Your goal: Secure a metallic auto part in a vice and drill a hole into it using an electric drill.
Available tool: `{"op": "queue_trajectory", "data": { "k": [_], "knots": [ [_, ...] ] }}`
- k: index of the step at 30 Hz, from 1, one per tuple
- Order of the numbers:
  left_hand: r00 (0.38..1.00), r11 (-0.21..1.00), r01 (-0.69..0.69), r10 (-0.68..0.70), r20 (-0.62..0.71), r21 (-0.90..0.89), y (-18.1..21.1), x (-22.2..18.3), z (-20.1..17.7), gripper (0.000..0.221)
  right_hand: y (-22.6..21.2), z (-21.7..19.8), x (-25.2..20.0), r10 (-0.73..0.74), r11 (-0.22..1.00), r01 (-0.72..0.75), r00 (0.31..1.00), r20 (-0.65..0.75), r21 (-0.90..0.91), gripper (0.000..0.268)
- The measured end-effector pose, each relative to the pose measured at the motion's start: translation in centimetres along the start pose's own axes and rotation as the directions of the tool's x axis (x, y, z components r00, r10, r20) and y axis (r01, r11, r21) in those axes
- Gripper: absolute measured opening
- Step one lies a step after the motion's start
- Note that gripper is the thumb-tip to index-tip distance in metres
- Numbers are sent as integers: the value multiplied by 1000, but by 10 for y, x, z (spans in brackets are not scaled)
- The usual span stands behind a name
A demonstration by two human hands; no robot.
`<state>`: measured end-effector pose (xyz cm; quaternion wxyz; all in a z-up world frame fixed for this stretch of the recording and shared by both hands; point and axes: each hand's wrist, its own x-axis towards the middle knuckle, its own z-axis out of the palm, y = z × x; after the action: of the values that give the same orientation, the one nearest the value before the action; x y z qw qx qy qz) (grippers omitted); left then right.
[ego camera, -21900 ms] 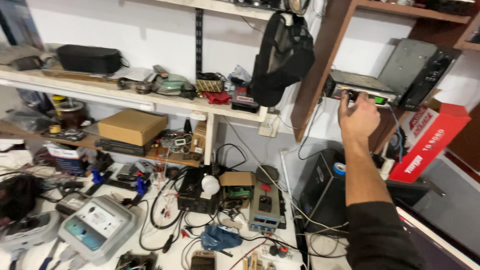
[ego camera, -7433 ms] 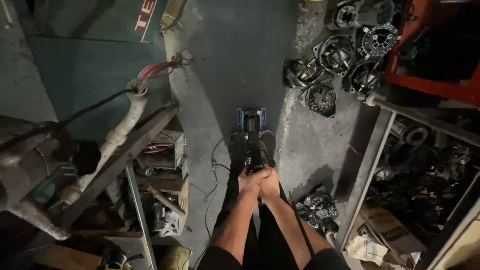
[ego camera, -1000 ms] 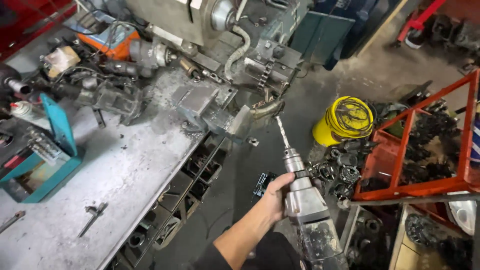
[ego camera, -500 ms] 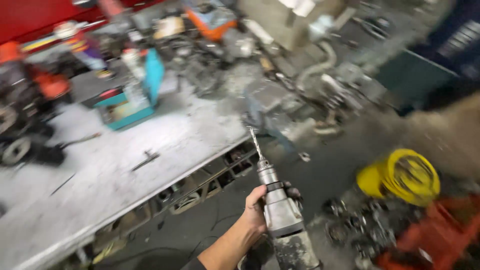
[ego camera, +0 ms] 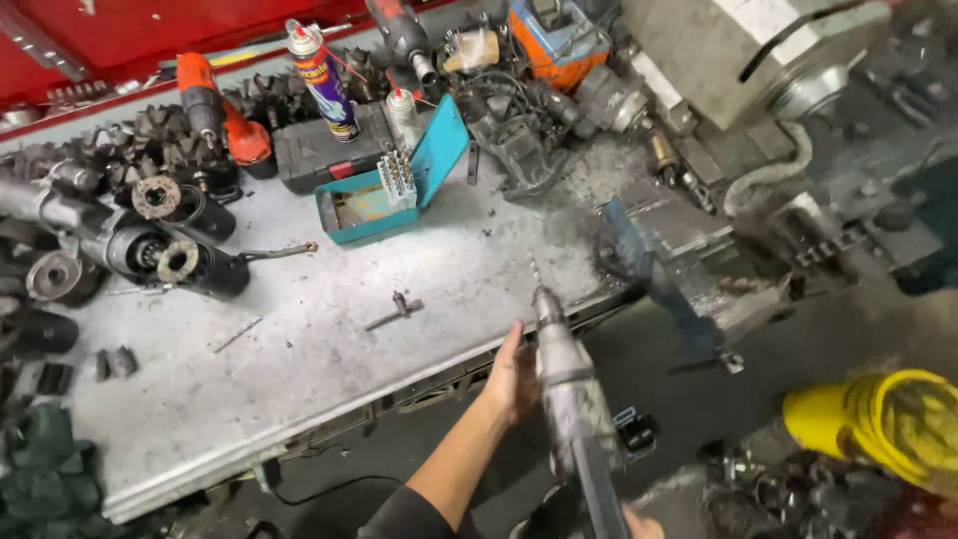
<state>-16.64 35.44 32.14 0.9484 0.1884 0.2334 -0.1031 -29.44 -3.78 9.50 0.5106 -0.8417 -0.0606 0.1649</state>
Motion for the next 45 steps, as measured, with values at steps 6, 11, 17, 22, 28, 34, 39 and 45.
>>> {"op": "queue_trajectory", "data": {
  "k": [6, 11, 17, 22, 28, 34, 39, 45],
  "knots": [
    [960, 989, 99, -66, -273, 109, 30, -52, -130, 78, -295, 52, 43, -187, 945, 118, 961, -205, -306, 69],
    [844, 987, 158, -141, -518, -13, 45, -98, -202, 59, -390, 84, 81, -316, 912, 247, 932, -177, -329, 45],
    [838, 993, 122, -99, -537, 6, 65, -117, -211, 38, -427, 138, 107, -336, 901, 245, 916, -219, -358, 47],
    [845, 983, 147, -67, -530, 111, 65, -128, -218, 39, -472, 195, 108, -132, 976, 106, 983, -130, -188, 43],
    [861, 973, 135, -22, -509, 186, 76, -141, -220, 52, -487, 252, 129, -17, 999, 18, 1000, -24, 50, 54],
    [865, 925, 60, 140, -481, 376, 81, -154, -198, 48, -506, 285, 155, 197, 978, -189, 975, 106, -82, 65],
    [815, 565, 24, 467, -344, 825, 82, -148, -205, 42, -513, 305, 161, 208, 978, -206, 973, 101, -31, 75],
    [776, -22, 235, 607, -174, 972, 105, -137, -196, 39, -510, 313, 166, 234, 972, -225, 962, 144, -73, 92]
  ]
}}
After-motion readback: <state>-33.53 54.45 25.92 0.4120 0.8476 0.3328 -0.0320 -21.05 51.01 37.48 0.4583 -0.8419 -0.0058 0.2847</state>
